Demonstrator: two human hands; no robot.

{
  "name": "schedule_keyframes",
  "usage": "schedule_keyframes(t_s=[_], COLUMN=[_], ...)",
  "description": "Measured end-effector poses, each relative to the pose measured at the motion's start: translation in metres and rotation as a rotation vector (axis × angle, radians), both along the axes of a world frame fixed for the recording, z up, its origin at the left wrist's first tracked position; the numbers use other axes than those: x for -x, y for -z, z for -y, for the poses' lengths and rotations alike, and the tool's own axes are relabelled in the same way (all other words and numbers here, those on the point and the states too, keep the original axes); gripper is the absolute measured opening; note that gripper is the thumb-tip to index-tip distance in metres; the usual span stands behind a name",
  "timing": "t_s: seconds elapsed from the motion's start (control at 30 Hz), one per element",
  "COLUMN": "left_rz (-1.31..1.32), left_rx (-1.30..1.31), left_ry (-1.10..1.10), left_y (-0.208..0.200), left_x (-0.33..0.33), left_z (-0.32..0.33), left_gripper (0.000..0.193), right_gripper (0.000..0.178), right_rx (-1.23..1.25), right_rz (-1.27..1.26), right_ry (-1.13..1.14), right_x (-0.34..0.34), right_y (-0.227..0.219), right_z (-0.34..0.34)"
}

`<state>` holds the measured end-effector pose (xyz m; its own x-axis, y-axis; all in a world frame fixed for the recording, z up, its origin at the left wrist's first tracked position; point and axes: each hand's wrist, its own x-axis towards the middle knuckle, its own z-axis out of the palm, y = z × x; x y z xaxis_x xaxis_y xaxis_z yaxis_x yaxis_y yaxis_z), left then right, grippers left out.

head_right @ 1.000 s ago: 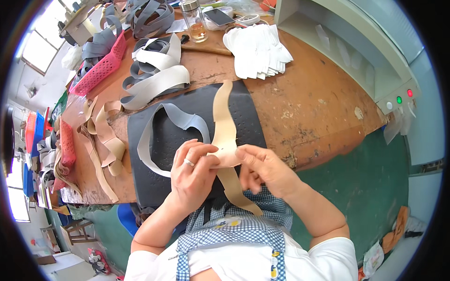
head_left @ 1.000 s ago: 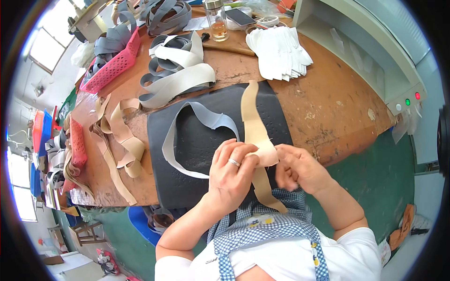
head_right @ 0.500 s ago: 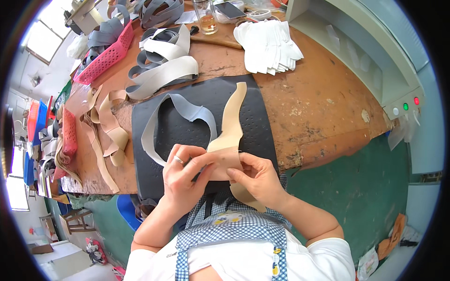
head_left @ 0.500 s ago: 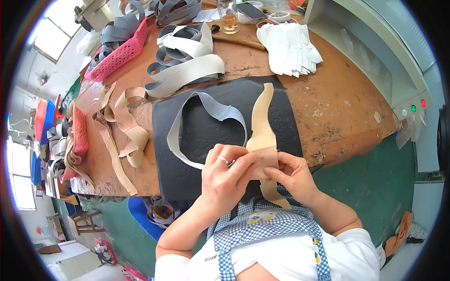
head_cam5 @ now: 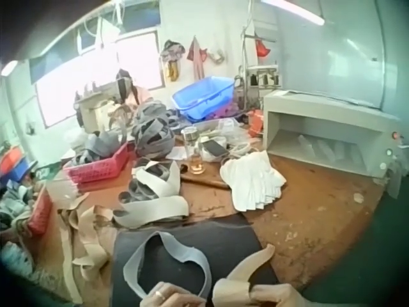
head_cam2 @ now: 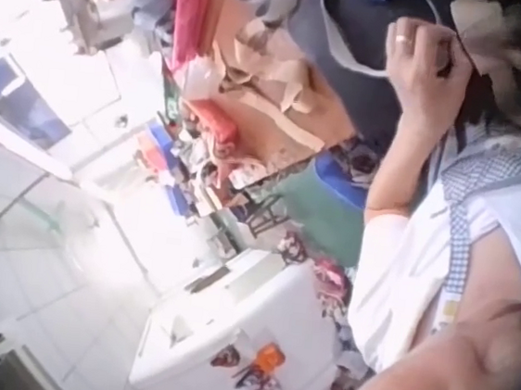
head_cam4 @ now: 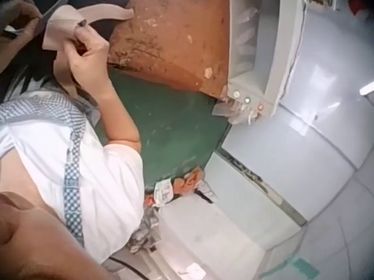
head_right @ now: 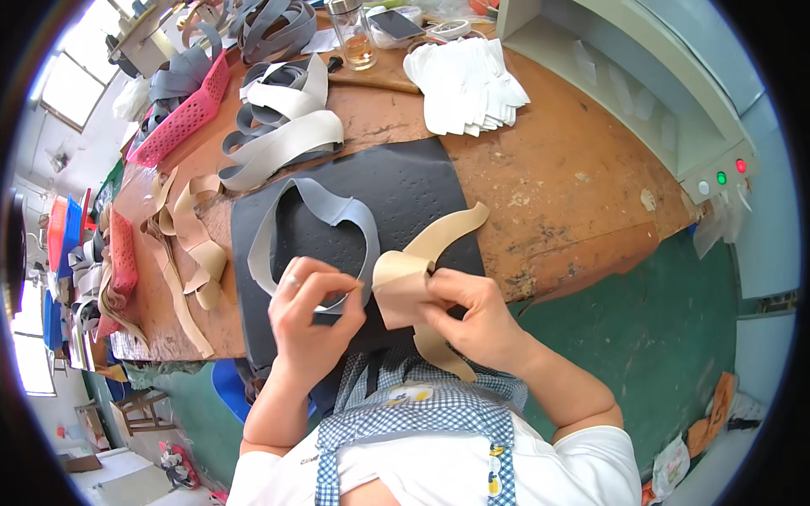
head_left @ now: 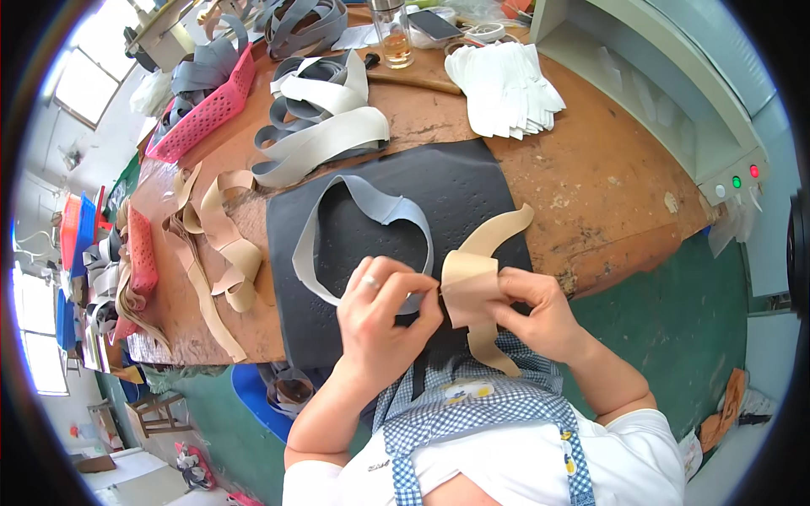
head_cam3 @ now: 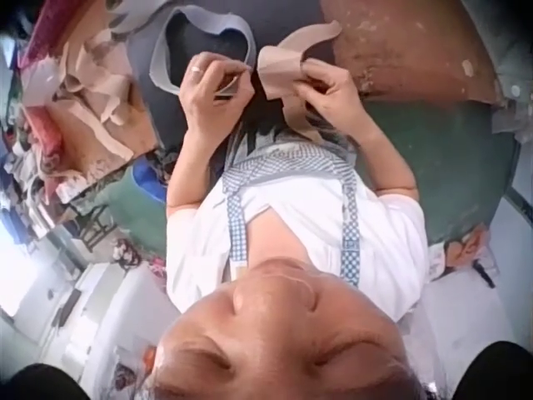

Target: Assembling shoe upper components by hand at a workbench.

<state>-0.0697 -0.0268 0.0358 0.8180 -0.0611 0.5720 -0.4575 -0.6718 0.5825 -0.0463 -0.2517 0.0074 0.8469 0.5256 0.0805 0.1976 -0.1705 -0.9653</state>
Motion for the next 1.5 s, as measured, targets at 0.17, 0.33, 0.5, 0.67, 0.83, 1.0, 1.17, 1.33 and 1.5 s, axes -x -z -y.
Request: schedule_keyframes(t_s=[0.17, 0.33, 0.5, 0.67, 0.83, 1.0, 1.17, 1.33, 1.5], left_rz=[-0.494, -0.550, -0.656, -0.635, -0.885, -0.869, -0.830, -0.785, -0.731], left_rx=[0.096, 0.025, 0.061, 0.381, 0.692, 1.001, 0.976, 1.102, 0.809], left_ry=[0.380, 0.675, 0.593, 0.401, 0.177, 0.087, 0.082, 0.094, 0.047], left_y=[-0.007, 0.027, 0.029, 0.052, 0.038, 0.044, 0.043, 0.044, 0.036], left_x=[0.029, 0.034, 0.032, 0.036, 0.019, 0.009, 0.009, 0.010, 0.016], left_z=[0.010, 0.040, 0.030, 0.029, 0.038, 0.044, 0.045, 0.044, 0.038], left_gripper=[0.007, 0.005, 0.016, 0.021, 0.016, 0.018, 0.021, 0.023, 0.021], right_gripper=[0.026, 0.027, 0.027, 0.021, 0.025, 0.027, 0.028, 0.028, 0.026], right_rx=[-0.344, -0.660, -0.598, -0.596, -0.512, -0.517, -0.570, -0.592, -0.431], right_rz=[-0.279, 0.194, -0.170, -0.453, -0.442, -0.445, -0.451, -0.502, -0.425], right_ry=[0.237, 0.364, 0.386, 0.412, 0.400, 0.360, 0.343, 0.308, 0.344], right_x=[-0.039, -0.077, -0.062, -0.008, 0.006, 0.022, 0.014, 0.011, 0.018], right_y=[-0.029, -0.089, -0.045, 0.027, 0.025, 0.029, 0.038, 0.043, 0.031], right_z=[0.014, 0.019, -0.015, -0.026, -0.035, -0.032, -0.027, -0.026, -0.024])
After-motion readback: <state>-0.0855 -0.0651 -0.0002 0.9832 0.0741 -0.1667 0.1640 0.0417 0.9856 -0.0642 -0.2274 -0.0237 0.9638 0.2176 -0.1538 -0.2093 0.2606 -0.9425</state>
